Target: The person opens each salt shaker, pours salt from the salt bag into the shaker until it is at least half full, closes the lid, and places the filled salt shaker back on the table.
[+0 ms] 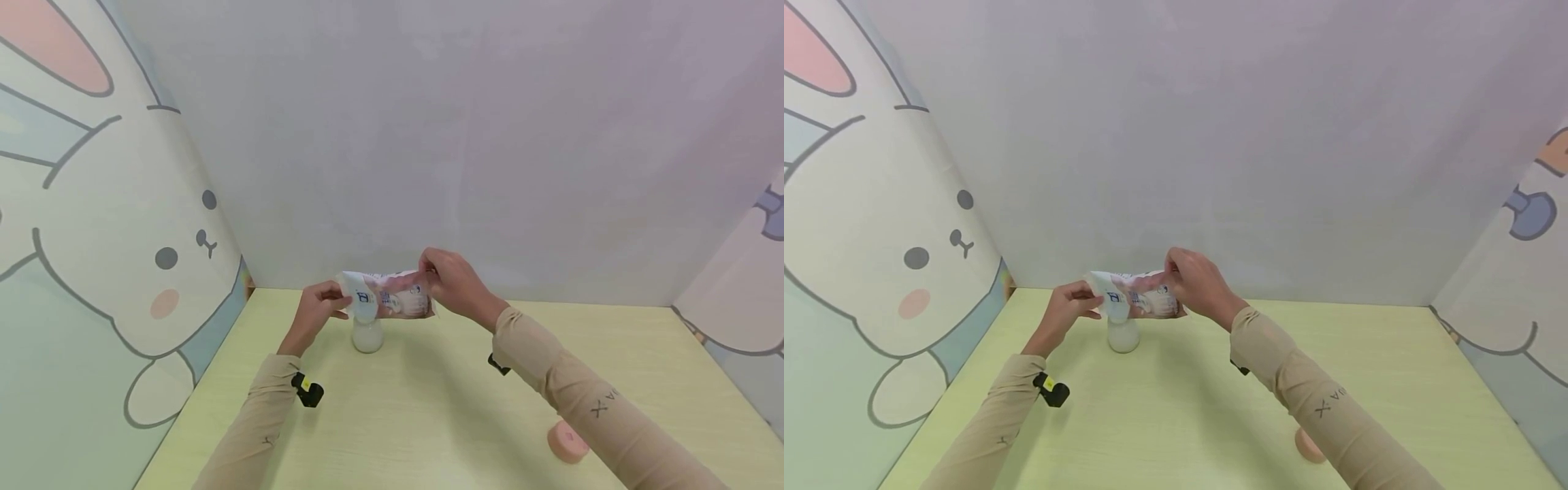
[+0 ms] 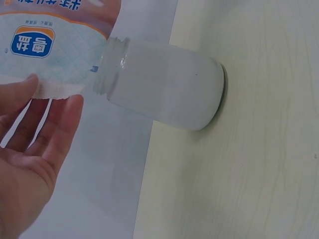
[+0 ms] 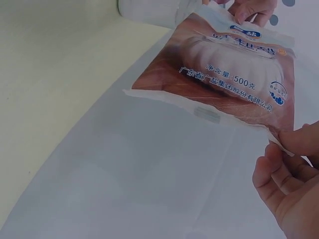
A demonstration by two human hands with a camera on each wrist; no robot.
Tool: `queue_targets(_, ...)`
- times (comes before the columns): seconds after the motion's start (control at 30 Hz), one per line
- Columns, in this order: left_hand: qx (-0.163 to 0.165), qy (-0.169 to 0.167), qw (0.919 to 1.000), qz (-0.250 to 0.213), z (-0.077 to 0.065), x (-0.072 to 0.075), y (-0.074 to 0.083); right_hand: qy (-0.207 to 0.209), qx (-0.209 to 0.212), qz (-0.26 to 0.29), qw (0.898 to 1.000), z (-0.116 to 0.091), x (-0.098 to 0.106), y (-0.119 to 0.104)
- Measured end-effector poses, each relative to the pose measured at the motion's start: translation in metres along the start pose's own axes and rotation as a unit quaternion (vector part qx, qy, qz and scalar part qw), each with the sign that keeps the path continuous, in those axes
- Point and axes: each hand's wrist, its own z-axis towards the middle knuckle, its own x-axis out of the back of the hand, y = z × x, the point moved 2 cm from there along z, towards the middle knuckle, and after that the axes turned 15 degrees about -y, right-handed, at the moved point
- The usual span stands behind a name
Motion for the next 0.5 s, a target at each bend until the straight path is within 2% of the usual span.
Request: queue_targets(0.5,-0.004,0.005,1.0,0.002,-0.0011,-0.0005,0.0004,0.021,0.009,0.004,1.0,0.0004,-0.0047,0.0025)
